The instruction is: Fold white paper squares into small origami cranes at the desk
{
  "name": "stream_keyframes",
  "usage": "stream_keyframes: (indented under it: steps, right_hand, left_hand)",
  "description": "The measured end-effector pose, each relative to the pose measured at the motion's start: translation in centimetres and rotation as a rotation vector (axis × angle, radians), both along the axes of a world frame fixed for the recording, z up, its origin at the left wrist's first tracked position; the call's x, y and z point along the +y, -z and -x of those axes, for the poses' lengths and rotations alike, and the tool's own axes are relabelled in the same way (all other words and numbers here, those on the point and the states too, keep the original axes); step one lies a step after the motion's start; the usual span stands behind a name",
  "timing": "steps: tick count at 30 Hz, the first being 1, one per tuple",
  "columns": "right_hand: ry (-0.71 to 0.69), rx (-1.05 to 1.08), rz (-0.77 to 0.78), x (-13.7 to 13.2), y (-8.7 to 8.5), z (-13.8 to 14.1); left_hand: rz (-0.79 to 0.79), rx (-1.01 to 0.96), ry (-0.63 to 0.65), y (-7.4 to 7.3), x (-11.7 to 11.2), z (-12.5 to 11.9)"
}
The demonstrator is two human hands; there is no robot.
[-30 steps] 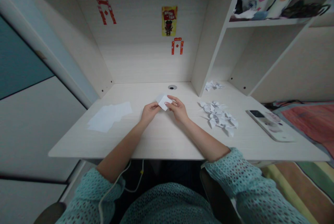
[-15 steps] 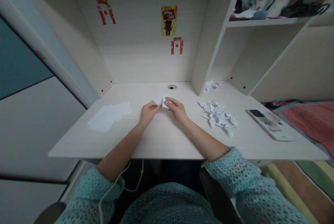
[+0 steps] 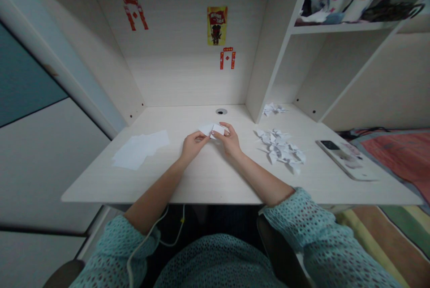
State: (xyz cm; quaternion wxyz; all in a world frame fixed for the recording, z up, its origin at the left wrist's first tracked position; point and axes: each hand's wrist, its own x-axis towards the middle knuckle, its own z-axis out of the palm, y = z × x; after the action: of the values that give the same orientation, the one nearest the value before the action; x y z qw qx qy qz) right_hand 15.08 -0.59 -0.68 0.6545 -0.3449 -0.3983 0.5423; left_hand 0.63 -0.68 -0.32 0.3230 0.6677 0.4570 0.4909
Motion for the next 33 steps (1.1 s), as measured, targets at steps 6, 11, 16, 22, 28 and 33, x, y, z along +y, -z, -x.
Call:
stream_keyframes:
  steps: [6,11,16,22,28,33]
  right_hand:
    - [0.01,0.008,0.011,0.1,0.1,0.0]
    - [0.063,-0.022,-0.015,0.4,0.2,0.0]
    - [0.072,-0.099,-0.081,0.5,0.2,-0.1]
    - [0.063,-0.206,-0.158,0.5,0.5,0.0]
    - [0.007,-0.215,-0.189,0.6,0.8,0.1]
    - [0.031,-0.269,-0.218,0.6,0.9,0.1]
  left_hand:
    - [0.017,0.014,0.073,0.0,-0.1,0.2]
    - [-0.051,0.134,-0.175,-0.4,-0.7,0.5]
    - [-0.253,0.189,-0.337,-1.3,-1.1,0.3]
    - [-0.104,0.116,-0.113,-0.3,-0.7,0.3]
    - [-0.025,-0.049,-0.089,0.5,0.0,0.3]
    - [-0.001,-0.069,-0.087,0.7,0.3,0.4]
